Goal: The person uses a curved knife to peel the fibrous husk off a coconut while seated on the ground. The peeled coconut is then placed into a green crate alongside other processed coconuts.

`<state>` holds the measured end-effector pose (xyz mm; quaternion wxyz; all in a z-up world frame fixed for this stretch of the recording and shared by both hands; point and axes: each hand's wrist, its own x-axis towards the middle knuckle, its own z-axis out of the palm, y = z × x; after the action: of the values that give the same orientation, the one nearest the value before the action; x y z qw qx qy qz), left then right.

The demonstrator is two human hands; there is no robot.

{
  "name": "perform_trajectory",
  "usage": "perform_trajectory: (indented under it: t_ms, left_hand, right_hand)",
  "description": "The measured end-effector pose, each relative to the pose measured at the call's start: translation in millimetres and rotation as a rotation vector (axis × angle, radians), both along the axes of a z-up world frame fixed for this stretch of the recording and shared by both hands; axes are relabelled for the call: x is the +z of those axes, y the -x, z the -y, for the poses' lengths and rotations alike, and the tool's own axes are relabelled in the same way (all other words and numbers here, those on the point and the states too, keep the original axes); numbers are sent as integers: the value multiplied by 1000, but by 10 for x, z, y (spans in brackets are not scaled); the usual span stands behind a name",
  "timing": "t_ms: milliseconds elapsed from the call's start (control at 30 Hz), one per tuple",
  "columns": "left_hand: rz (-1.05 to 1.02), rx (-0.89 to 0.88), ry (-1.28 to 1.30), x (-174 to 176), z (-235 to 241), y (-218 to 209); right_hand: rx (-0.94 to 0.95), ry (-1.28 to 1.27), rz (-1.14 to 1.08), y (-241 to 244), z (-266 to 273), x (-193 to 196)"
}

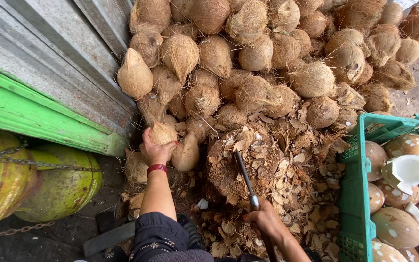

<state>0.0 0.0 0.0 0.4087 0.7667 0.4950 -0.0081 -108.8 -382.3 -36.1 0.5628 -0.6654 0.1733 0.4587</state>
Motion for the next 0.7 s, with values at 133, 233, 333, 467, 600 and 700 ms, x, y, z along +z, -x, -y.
perform_trajectory:
  t_ms: [133, 233, 333, 467, 600, 700]
  left_hand:
    - [399, 84, 264, -197, -187, 241]
    - [606, 166, 594, -308, -109, 512]
    - [752, 214, 852, -327, 195, 680]
    - [940, 127, 1037, -163, 599, 884]
    - [1010, 114, 1160, 160, 787, 957]
    - [1111, 80, 1336, 424, 1008, 804]
  right_hand:
    - [67, 156, 131, -116, -313, 706]
    - [135, 17, 135, -162, -491, 977]
    - [77, -38, -10, -298, -527, 1004]
    - [-145, 26, 62, -242, -204, 971]
    - [-309, 247, 278, -260, 228, 1022]
    - [-244, 109, 276, -37, 431, 1080]
